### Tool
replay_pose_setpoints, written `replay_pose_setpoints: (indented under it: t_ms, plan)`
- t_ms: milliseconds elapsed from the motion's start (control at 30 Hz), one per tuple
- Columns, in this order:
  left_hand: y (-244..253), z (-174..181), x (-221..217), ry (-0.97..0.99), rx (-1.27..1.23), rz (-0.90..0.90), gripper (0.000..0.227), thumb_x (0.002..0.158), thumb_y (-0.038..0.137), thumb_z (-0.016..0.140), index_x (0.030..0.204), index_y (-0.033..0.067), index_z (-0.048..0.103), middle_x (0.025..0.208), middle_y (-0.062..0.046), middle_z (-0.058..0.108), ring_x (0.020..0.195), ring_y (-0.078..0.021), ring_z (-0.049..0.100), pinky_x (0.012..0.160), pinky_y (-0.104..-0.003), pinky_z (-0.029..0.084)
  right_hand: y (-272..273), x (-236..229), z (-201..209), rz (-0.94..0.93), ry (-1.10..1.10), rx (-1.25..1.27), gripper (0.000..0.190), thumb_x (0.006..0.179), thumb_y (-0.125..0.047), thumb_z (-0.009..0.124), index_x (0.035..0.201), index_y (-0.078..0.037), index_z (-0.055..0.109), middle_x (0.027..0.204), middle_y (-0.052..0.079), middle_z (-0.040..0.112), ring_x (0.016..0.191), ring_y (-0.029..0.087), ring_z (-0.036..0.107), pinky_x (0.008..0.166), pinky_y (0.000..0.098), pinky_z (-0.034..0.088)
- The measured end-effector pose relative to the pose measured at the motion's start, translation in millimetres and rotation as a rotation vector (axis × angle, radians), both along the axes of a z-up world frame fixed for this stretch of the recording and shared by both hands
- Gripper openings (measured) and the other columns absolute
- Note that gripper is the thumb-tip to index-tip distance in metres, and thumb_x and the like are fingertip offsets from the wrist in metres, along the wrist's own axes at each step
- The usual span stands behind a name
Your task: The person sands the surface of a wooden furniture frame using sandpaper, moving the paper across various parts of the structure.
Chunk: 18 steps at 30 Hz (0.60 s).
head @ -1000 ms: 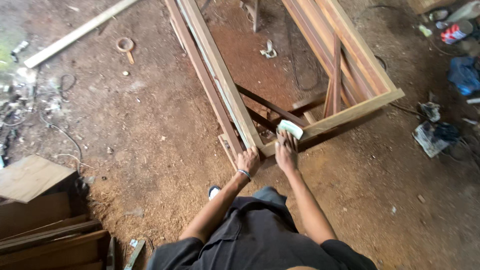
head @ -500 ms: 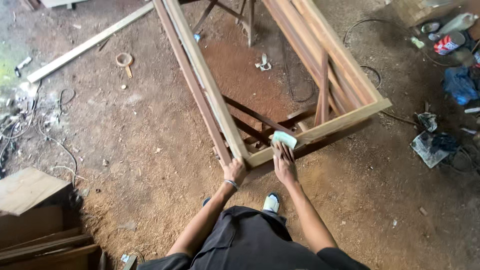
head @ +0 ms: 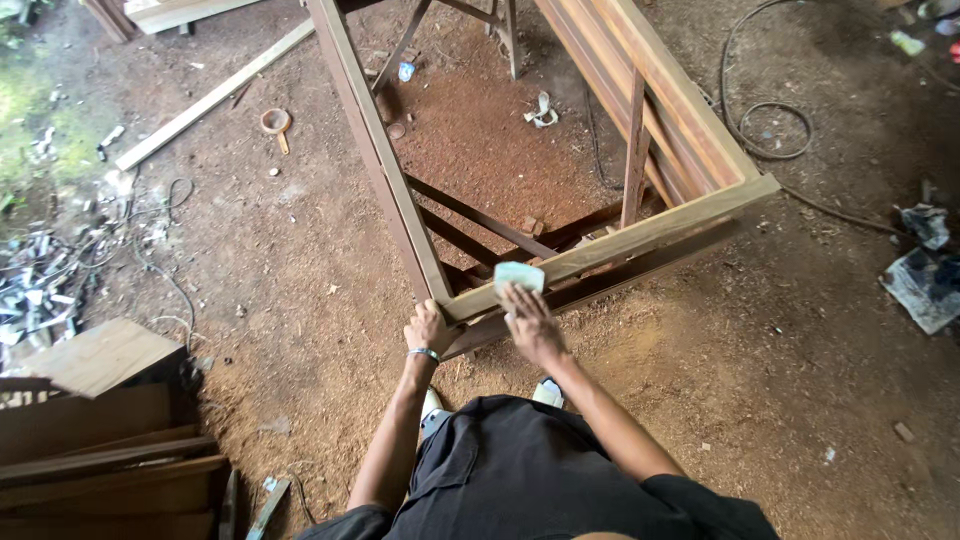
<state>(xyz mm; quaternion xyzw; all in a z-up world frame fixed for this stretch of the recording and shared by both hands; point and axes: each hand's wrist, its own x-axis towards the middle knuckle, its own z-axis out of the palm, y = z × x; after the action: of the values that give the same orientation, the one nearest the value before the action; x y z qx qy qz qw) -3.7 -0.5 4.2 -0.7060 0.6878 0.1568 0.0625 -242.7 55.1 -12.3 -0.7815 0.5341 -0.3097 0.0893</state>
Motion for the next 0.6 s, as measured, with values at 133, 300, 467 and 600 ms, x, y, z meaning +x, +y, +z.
replay_pose_setpoints:
  t_ms: [133,300,467,600]
  plan:
    - [1.8,10.8,-13.1,-0.012,-0.008,0.116,0.090,0.069,0.070,0.083,0.117,0.0011,0.050,0.116,-0.019,0.060,0.100,-0.0317,0.068,0.077,-0.045,0.061,-27.7,-3.2,-5.1,-0.059,0.188,0.016,0.047,0.111,-0.026,0.041,0.146,0.003,0.052,0.159,0.017,0.036,0.151,0.033,0.036,0.131,0.0501,0.023]
    - [11.2,-0.6,-12.9,0.072,-0.205,0.153,0.086,0.066,0.064,0.087,0.114,0.0030,0.052,0.117,-0.018,0.059,0.097,-0.0355,0.068,0.075,-0.049,0.061,-21.3,35.5,-20.3,0.139,0.079,-0.008,0.050,0.108,-0.026,0.039,0.150,0.000,0.043,0.162,0.019,0.035,0.151,0.034,0.034,0.127,0.0491,0.021]
    - [12.8,5.3,-13.4,0.140,-0.182,0.186,0.087,0.066,0.063,0.088,0.114,0.0008,0.051,0.117,-0.019,0.058,0.094,-0.0328,0.069,0.072,-0.045,0.063,-15.9,19.1,-27.2,0.268,0.058,0.047,0.052,0.112,-0.028,0.036,0.157,-0.003,0.037,0.164,0.017,0.033,0.153,0.031,0.030,0.130,0.0458,0.018]
    - [10.6,10.0,-15.9,0.104,-0.111,0.169,0.090,0.066,0.064,0.088,0.115,-0.0006,0.051,0.114,-0.020,0.058,0.092,-0.0292,0.069,0.070,-0.040,0.063,-23.9,10.7,-29.0,0.231,0.086,0.060,0.052,0.110,-0.027,0.035,0.156,-0.005,0.036,0.166,0.015,0.031,0.155,0.030,0.028,0.130,0.0459,0.016]
